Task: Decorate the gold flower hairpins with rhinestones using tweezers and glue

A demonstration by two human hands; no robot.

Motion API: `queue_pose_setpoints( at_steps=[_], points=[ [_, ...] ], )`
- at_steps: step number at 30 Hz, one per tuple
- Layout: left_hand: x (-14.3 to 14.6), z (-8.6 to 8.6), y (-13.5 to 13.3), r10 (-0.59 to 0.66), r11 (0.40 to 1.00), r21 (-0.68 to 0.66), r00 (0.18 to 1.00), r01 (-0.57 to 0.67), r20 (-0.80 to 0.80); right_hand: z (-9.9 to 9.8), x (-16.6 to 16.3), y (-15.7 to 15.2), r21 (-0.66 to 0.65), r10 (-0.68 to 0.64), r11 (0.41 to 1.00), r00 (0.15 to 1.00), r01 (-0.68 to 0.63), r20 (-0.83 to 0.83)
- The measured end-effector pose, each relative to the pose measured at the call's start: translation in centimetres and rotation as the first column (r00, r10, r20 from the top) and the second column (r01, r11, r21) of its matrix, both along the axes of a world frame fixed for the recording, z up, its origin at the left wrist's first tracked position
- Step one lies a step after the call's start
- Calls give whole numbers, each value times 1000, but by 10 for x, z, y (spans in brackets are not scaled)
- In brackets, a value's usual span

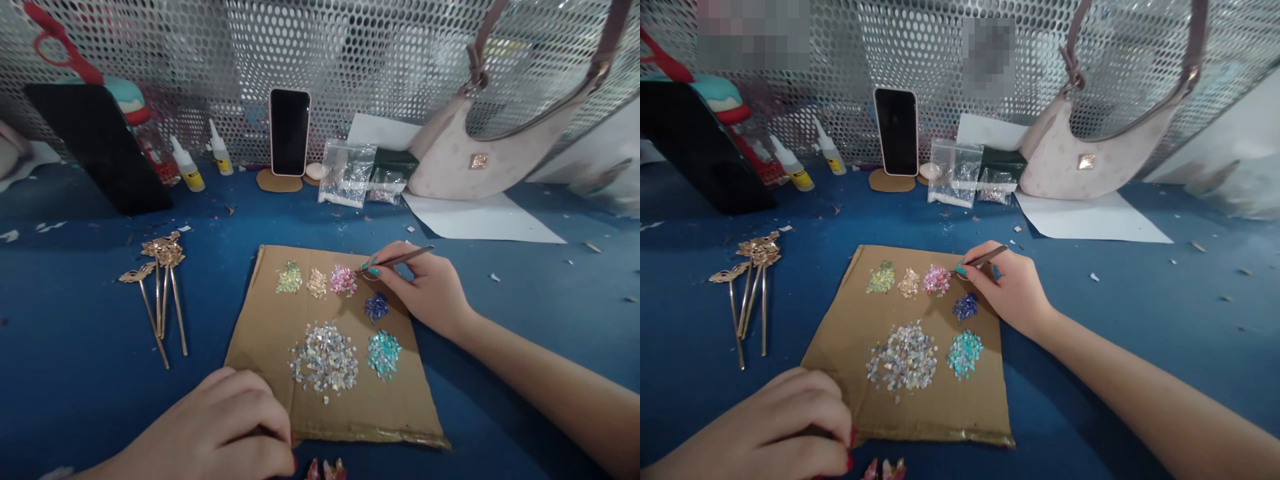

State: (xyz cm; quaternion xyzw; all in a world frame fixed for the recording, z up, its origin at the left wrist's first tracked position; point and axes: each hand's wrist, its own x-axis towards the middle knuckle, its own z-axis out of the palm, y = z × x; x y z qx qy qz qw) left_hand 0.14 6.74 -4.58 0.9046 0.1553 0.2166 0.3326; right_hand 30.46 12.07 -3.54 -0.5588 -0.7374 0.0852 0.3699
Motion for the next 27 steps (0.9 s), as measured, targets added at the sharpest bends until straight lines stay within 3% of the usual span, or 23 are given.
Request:
queue_pose_setpoints(
  at_steps=[12, 27],
  points=[
    [1, 1, 0, 13, 999, 29, 1000, -13, -11, 0, 1, -3, 12, 19, 1000, 1000, -19, 20],
    [1, -3, -3, 61, 998, 28, 997, -62, 46, 6, -5, -3, 5, 155, 988, 988, -155, 16]
  ],
)
